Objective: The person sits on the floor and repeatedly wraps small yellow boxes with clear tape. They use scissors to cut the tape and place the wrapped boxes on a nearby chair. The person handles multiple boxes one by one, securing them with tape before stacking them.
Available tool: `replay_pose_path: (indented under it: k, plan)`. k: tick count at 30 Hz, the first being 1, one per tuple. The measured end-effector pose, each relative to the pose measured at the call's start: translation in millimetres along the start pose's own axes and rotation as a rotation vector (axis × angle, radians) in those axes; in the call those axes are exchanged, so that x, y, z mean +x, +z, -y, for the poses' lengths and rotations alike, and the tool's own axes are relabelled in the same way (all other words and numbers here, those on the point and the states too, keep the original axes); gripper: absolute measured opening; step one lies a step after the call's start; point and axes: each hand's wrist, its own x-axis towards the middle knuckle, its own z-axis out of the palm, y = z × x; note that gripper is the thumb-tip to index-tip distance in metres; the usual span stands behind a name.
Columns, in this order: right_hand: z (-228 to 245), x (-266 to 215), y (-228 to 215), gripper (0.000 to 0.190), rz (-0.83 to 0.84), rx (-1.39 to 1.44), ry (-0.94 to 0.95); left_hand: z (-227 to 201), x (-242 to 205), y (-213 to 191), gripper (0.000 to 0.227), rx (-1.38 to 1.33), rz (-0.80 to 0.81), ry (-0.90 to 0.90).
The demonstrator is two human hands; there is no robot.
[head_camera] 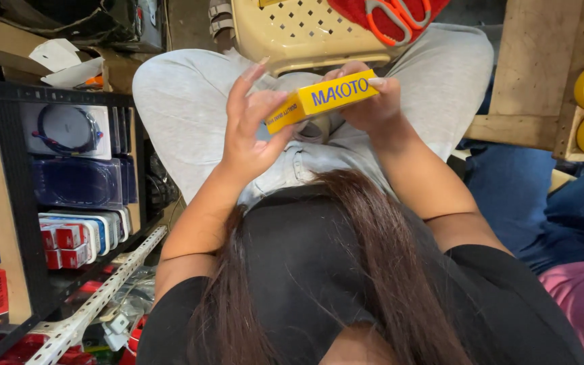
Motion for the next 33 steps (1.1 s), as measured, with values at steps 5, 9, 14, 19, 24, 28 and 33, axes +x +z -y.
replay_pose_path:
  k: [5,9,14,19,24,28,33]
  plan:
    - [7,-3,6,0.046,0.077,-0.143,-0.021,-2,1,-6,0.07,-0.057,-0.013,-0.029]
    - [17,-4,22,0.056,0.072,-0.43,-0.053,9,-1,-6,0.078,-0.026,-0.024,0.044]
    - [11,-4,30,0.052,-0.054,-0.858,0.048,12,-2,-28,0.056,0.072,0.031,-0.179]
    - [-21,2,7,0.05,-0.024,-1.158,0.132,36,-14,-36,0.092,-0.228,-0.098,-0.042]
    - [-38,9,-16,0.048,0.035,-1.25,0.229,56,-23,-12,0.092,-0.288,-0.082,-0.108]
    - [-38,5,-39,0.058,0.121,-1.148,0.301,64,-31,11,0.086,-0.42,-0.014,-0.168]
    - [-61,-2,-76,0.042,0.017,-0.991,0.26,81,-38,34,0.081,-0.756,0.053,-0.214]
